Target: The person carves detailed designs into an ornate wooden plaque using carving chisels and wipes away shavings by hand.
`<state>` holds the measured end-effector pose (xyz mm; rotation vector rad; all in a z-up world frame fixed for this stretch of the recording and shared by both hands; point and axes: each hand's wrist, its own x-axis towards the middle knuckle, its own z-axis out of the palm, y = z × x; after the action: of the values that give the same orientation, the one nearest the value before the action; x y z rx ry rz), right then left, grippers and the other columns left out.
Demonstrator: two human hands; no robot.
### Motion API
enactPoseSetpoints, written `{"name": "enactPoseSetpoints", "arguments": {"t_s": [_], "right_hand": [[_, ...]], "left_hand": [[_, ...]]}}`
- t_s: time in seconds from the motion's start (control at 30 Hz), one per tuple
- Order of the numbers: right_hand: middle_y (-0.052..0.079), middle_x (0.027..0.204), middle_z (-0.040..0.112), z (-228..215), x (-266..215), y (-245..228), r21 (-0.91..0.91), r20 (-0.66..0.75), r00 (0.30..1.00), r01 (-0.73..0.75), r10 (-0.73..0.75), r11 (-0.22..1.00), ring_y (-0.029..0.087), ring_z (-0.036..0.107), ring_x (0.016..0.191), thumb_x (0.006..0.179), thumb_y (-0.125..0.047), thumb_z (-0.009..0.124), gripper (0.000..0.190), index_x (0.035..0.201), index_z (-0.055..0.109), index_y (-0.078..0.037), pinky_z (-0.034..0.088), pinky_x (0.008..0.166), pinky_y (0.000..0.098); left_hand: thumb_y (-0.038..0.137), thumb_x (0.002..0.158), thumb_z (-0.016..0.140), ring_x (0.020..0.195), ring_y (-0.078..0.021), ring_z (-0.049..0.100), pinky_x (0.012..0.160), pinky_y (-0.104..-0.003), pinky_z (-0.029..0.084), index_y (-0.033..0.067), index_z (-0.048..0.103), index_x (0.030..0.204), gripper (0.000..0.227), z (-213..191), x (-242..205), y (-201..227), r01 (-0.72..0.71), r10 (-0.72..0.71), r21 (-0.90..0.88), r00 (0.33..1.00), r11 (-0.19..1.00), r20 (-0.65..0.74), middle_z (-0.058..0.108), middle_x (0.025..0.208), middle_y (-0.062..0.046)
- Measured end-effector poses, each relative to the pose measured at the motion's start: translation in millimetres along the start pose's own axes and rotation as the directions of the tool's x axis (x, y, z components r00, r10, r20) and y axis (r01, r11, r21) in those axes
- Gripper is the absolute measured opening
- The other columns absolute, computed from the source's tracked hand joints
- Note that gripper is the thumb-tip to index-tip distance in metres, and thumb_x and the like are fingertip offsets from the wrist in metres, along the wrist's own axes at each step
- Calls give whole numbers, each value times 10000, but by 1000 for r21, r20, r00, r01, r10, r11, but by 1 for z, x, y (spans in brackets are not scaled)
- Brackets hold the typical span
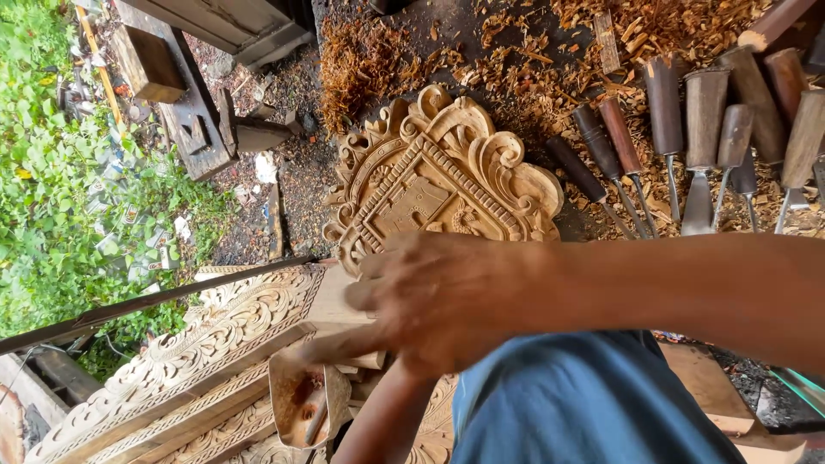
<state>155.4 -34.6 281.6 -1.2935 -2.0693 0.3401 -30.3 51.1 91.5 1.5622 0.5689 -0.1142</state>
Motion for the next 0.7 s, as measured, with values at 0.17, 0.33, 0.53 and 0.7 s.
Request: {"name": "enactPoseSetpoints", "arguments": {"t_s": [0.17,0.33,0.53,0.7], "right_hand": [[5,723,481,10,-27,9,119,-289,957,-5,40,993,183,529,717,916,-29,566,761,1614,314,-201,532,644,317],[-12,763,555,22,-138,29,251,-380,774,-441,507,862,75,504,543,957,-22,503,590,1516,448,-204,502,487,249],[28,984,776,161,-231,-61,413,-14,19,-910,1000,24,125,677,663,943,-226,637,374,1314,680,-199,607,599,280],[85,965,677,206,-215,-87,649,-188,47,-744,981,160,158,638,842,918,-138,629,457,1370,622,-69,527,764,267]], "left_hand": [[173,952,666,882,-171,731,775,-312,618,70,436,1169,333,11,9,17,71,-36,-117,961,991,274,720,985,-135],[174,950,668,873,-168,735,768,-309,622,70,430,1166,337,-15,-23,14,172,-68,-256,927,951,369,722,977,-134],[157,941,713,796,-194,686,684,-347,578,25,528,1117,288,-20,-36,-4,35,-25,-55,986,998,168,686,905,-126],[271,909,693,724,-376,702,661,-467,567,40,537,1138,360,9,-12,16,-221,55,344,900,913,432,693,805,-196]]}}
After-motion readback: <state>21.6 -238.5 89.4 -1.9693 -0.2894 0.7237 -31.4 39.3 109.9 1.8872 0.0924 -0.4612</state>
